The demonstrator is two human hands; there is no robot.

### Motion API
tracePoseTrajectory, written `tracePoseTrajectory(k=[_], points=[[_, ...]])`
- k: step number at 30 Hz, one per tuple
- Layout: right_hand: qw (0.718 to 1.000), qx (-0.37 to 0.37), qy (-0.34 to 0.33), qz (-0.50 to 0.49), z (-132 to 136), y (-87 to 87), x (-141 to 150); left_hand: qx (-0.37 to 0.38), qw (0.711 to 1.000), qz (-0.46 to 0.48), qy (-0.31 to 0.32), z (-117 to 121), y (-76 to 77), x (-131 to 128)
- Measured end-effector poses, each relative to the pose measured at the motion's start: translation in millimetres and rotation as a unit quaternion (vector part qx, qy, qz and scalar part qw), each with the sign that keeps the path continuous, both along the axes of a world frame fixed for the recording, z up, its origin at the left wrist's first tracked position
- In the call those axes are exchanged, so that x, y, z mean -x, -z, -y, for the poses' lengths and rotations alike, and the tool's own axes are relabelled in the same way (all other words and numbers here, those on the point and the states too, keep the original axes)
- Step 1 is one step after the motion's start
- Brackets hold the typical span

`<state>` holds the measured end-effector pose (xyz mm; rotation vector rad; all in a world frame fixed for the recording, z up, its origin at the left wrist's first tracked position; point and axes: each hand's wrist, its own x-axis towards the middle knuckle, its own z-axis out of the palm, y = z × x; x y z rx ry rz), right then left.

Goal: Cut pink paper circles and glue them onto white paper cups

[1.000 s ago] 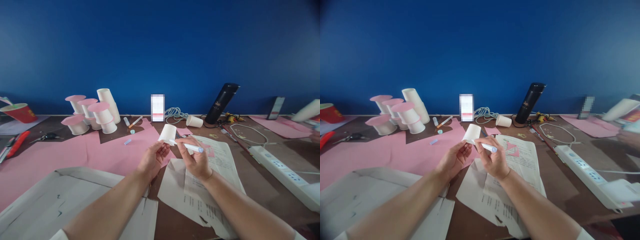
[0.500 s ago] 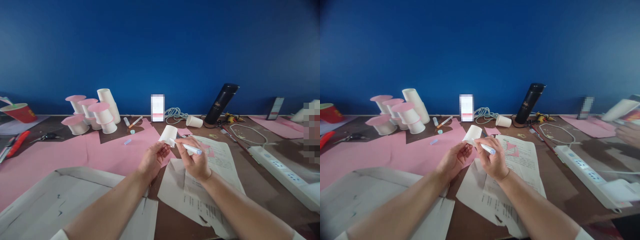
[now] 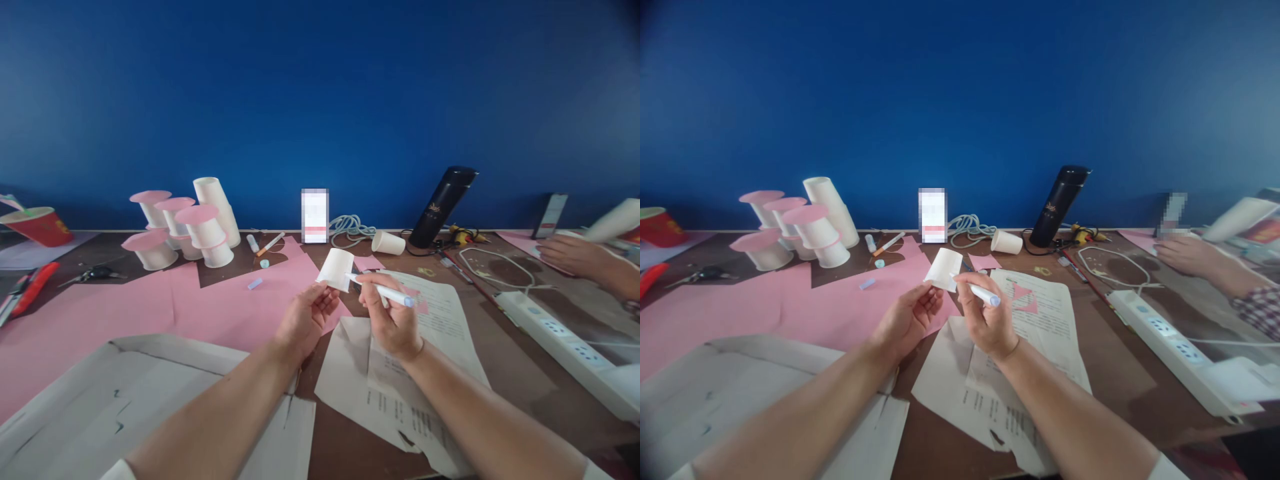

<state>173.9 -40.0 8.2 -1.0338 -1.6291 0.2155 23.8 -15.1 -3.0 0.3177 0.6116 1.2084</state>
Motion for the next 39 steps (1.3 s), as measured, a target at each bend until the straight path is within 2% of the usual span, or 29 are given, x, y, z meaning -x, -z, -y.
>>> tracePoseTrajectory(k=[4, 11, 16, 25, 32, 39], points=[[0.999, 0.001, -0.005, 0.040, 2.9, -0.1, 3.4, -0.003, 1.000, -0.003, 0.004, 0.1, -0.3, 0.4], [0.999, -0.011, 0.015, 0.050, 2.5, -4.0, 3.5, 0.005, 1.000, 0.001, 0.001, 0.8, -1.2, 0.4], [0.998, -0.012, 0.033, 0.052, 3.7, -5.3, 4.1, 0.008, 1.000, 0.003, -0.002, 0.6, 0.0, 0.1], [0.999, -0.005, 0.015, 0.029, 1.5, -0.2, 3.4, -0.006, 1.000, -0.020, 0.002, 1.7, -2.2, -0.8], [0.999, -0.028, 0.023, 0.006, 0.7, 0.5, 2.2, -0.081, 0.992, -0.094, -0.016, 1.7, 3.5, -2.5], [0.998, -0.002, -0.009, 0.058, 2.8, 0.7, 3.6, -0.119, 0.967, -0.226, -0.006, 4.0, 9.1, -0.7]])
